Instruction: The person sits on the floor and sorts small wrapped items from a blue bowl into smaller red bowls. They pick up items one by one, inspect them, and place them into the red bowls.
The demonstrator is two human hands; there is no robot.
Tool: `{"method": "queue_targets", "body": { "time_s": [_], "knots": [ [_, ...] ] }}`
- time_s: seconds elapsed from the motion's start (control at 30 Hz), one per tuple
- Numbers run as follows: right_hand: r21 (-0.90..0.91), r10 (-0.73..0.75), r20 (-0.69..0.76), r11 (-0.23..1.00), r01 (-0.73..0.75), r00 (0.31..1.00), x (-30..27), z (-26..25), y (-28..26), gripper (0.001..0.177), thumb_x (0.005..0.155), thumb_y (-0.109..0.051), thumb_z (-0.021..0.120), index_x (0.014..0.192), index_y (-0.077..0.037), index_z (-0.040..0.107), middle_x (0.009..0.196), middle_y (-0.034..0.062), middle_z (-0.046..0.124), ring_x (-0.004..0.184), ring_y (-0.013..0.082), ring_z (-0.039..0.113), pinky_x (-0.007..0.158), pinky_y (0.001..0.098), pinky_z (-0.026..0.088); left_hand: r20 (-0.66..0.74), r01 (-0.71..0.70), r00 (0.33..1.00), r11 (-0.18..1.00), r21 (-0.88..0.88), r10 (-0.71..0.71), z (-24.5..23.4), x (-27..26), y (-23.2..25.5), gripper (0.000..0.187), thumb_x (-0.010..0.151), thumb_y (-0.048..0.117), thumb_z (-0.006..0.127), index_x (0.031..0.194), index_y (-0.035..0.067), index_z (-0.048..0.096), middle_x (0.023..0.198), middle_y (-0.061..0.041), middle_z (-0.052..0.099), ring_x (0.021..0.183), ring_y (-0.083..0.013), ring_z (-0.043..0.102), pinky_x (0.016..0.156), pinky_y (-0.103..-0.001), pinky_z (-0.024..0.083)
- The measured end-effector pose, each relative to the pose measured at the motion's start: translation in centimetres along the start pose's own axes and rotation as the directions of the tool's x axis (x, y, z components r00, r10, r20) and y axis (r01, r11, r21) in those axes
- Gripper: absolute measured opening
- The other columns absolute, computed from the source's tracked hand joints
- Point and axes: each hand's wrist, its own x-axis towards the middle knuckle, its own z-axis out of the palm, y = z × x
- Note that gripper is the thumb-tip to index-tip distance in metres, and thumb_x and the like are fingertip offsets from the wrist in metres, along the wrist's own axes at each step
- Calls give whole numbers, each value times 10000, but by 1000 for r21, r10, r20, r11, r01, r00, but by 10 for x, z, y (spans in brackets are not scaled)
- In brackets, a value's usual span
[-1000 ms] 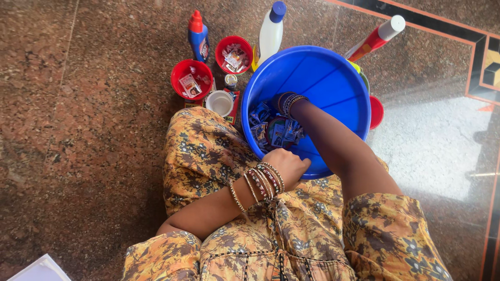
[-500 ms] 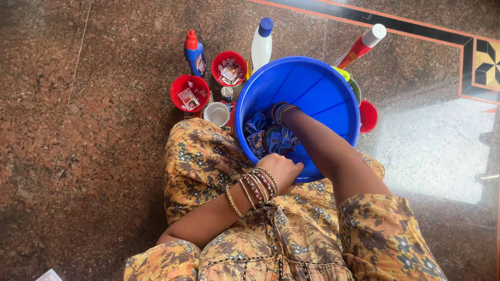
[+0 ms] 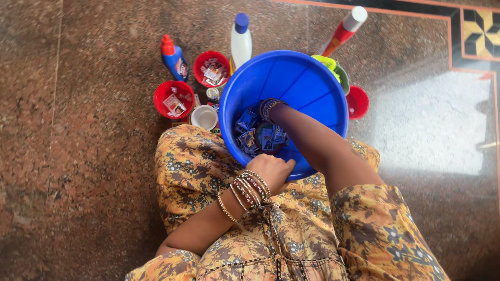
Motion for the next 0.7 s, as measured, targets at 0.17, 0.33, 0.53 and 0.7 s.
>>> {"method": "queue_targets", "body": {
  "time_s": [0.17, 0.33, 0.53, 0.7],
  "knots": [
    [-24, -8, -33, 1000, 8, 999, 0, 1, -2, 398, 884, -111, 712, 1279, -149, 689, 1188, 196, 712, 1048, 382, 720, 800, 475, 602, -26, 7, 1000, 1000, -1, -7, -3, -1, 0, 308, 804, 268, 768, 1020, 84, 651, 755, -98, 719, 713, -305, 733, 641, -453, 590],
    [-134, -23, -6, 991, 22, 1000, 1, 3, -2, 357, 840, -91, 763, 1196, -119, 755, 1153, 193, 743, 1033, 365, 740, 786, 451, 610, 6, 25, 1000, 1000, -9, -25, -9, -2, 3, 326, 811, 293, 780, 1025, 86, 648, 750, -94, 716, 712, -300, 734, 628, -442, 592],
    [-150, -47, 13, 988, 49, 999, 2, 4, -7, 353, 814, -88, 790, 1166, -102, 769, 1155, 187, 748, 1030, 357, 744, 785, 443, 612, 16, 19, 1000, 1000, 0, -19, -11, -2, 3, 356, 809, 326, 792, 1020, 82, 640, 773, -93, 719, 718, -295, 735, 630, -433, 594],
    [-123, -35, -4, 992, 34, 999, -3, -2, -2, 345, 815, -96, 793, 1159, -94, 769, 1155, 189, 748, 1027, 357, 744, 785, 445, 612, 19, 12, 1000, 1000, 1, -12, -9, -1, 2, 341, 811, 307, 786, 1018, 80, 636, 777, -94, 720, 721, -293, 736, 636, -431, 594]
  ]
}}
